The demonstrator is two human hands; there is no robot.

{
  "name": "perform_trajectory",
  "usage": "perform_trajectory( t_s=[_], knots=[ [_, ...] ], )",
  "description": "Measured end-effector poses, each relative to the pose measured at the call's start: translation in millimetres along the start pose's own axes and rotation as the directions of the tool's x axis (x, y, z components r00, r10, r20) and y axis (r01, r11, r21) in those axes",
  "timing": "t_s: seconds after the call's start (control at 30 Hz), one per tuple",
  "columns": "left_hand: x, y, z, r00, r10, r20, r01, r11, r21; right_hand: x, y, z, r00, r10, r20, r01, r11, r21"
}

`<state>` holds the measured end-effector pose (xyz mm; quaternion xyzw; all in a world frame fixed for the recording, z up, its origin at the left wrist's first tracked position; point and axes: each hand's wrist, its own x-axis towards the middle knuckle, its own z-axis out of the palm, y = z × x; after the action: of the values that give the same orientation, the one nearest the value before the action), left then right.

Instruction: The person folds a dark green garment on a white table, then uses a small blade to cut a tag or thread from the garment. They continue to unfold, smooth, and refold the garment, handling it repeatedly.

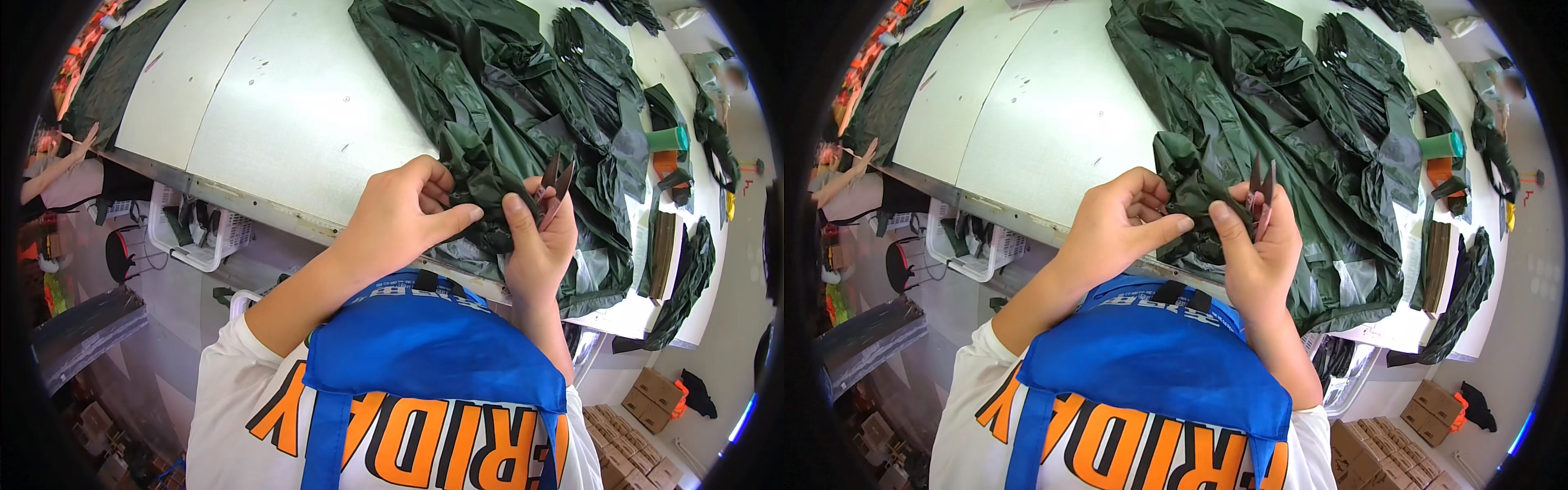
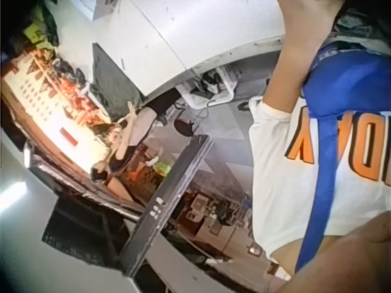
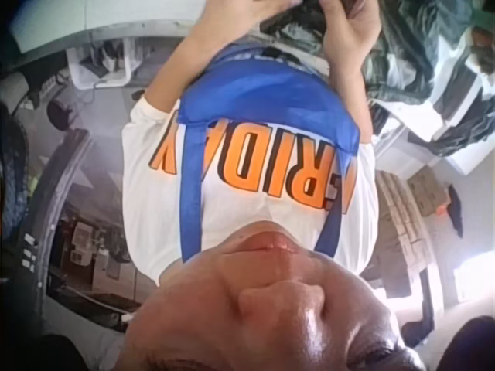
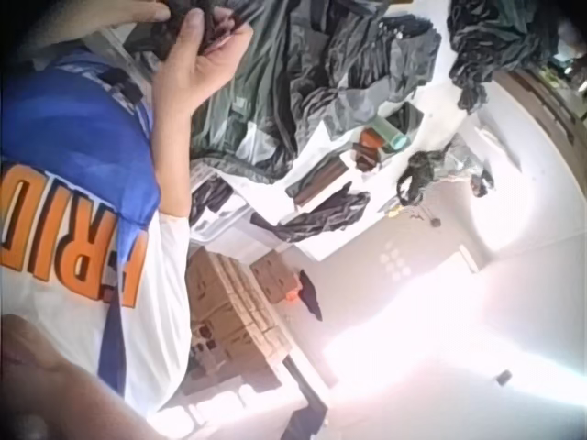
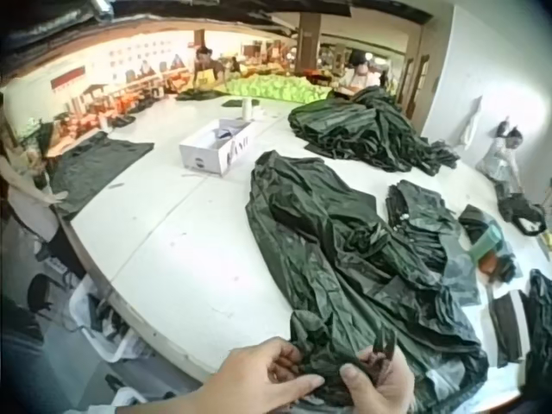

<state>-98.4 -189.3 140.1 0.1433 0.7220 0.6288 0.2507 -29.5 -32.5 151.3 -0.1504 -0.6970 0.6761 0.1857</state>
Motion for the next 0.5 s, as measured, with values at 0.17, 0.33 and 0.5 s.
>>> perform_trajectory(
  t_s=[0.17,0.33,0.5],
  knots=[
    [5,-3,-2,0.993,-0.091,0.072,0.106,0.963,-0.246,5,10,-5,0.984,0.161,0.069,-0.175,0.885,0.432],
    [1,-11,-2,0.996,0.059,0.064,0.000,0.739,-0.674,13,18,-15,0.959,0.282,-0.009,-0.229,0.798,0.557],
    [0,-15,-6,0.982,0.046,0.181,0.130,0.527,-0.840,8,22,-14,0.958,0.285,-0.044,-0.227,0.841,0.492]
  ],
)
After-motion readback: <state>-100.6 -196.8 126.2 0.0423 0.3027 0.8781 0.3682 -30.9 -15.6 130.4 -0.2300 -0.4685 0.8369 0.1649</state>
